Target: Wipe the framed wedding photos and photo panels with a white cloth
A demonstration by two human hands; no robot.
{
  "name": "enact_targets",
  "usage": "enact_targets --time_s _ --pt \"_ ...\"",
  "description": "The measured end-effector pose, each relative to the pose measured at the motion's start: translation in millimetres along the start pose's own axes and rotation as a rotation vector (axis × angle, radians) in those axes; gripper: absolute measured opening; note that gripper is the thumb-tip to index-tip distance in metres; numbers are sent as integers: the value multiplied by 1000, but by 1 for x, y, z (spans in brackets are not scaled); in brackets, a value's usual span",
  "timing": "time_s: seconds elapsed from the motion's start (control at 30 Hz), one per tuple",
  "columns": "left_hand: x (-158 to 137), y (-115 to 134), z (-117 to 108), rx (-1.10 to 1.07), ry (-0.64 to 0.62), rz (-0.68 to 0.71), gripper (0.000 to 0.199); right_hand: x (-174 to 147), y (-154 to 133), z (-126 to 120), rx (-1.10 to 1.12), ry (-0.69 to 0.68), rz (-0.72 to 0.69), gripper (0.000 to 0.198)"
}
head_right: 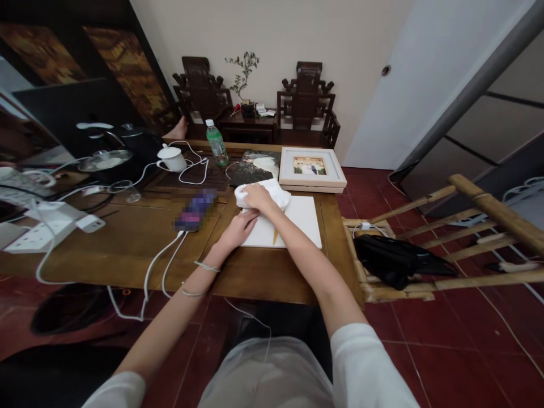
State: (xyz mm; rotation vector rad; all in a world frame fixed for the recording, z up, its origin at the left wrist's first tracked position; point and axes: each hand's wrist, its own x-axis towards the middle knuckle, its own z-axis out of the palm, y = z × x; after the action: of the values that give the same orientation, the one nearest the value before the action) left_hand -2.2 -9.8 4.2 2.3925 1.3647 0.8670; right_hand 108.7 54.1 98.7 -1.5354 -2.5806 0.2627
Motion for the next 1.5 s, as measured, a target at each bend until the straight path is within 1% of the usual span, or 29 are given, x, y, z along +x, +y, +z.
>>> enact_targets --time_s 0.1,0.17,0.3,0.4,0.5,0.6,0.77,0.83,0.87,0.93,1.0,1.07,1.23,1.33,1.43,1.5 --pt "0 -2 1 -12 11 -3 34 3 -3 0 -12 -5 56 38" --pt "-1 -4 2 -31 19 -18 34 -1 8 -4 -29 -3 120 39" --pt "-1 -4 4 -75 18 -38 35 -19 56 -18 -69 8 243 43" --pt "-1 -5 3 -106 23 -46 35 -42 93 -26 -99 28 308 46" --pt "0 -4 2 -134 30 -63 35 -73 112 -27 -120 52 322 45" --pt "0 -1 2 -133 32 -88 35 -115 110 -20 -123 60 240 40" --pt "-4 9 0 -22 -20 -79 39 -191 79 -9 -91 -8 81 34" --pt "-5 11 0 23 -49 -68 42 -209 69 -8 -87 -45 33 34" --pt "-5 11 -1 38 -61 -64 43 -214 66 -9 -85 -57 16 33" --pt "-5 10 -1 57 -81 -58 45 -212 66 -10 -79 -62 9 32" --pt "-5 7 0 63 -95 -48 46 -198 71 -12 -74 -44 30 31" --pt "-4 3 0 62 -103 -34 47 -176 80 -14 -70 -10 57 31" --pt "-4 -2 0 55 -111 -21 48 -105 107 -21 -76 48 108 37" --pt "-4 -2 -1 49 -115 -27 48 -74 120 -25 -83 68 130 41" --pt "-3 -1 -2 53 -118 -37 47 -64 128 -25 -85 79 149 43" --pt "-3 -1 -2 62 -115 -44 46 -72 129 -21 -83 91 144 42"
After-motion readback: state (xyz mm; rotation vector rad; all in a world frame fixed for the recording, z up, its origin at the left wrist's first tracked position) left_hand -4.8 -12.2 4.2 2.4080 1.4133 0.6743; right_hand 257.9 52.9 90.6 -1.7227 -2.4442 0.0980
